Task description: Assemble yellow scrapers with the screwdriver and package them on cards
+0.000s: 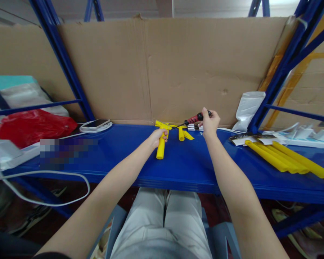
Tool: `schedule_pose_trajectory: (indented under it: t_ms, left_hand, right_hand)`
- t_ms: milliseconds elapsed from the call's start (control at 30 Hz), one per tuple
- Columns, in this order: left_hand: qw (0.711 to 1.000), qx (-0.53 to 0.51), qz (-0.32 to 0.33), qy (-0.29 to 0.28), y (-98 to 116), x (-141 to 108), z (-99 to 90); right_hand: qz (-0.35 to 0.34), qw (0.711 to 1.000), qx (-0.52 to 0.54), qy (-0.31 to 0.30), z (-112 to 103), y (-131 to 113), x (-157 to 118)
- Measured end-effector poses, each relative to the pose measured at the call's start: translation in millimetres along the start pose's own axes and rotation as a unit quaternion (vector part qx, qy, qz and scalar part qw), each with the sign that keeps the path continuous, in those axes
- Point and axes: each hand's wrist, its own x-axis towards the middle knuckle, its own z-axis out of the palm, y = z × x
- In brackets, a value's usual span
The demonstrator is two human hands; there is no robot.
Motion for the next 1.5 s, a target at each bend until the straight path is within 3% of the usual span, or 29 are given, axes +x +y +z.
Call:
schedule_pose_trajectory:
  t_ms: [167,500,1000,1500]
  left_hand:
    - [1.000,0.009,-0.001,0.007,-0.8,1.6,-0.6]
    - [1.000,0.003,0.000,0.005,-0.4,-1.0,0.8]
    - [1.000,0.011,0.002,-0.003,1.1,-4.2,3.1]
    - [0.999,-0.008,-0.011,-0.030,1.5,-5.2,2.6]
  right_hand:
    - [-0.027,1.000,0.001,0.002,-0.8,5.9,5.1]
    - [-0.015,1.000,0.006,0.007,2.1,3.0,2.4]
    - [-0.039,0.991,0.121,0.045,7.2,-1.8,-2.9]
    - [-0.038,0.987,0.147,0.042,3.3,1.3,0.2]
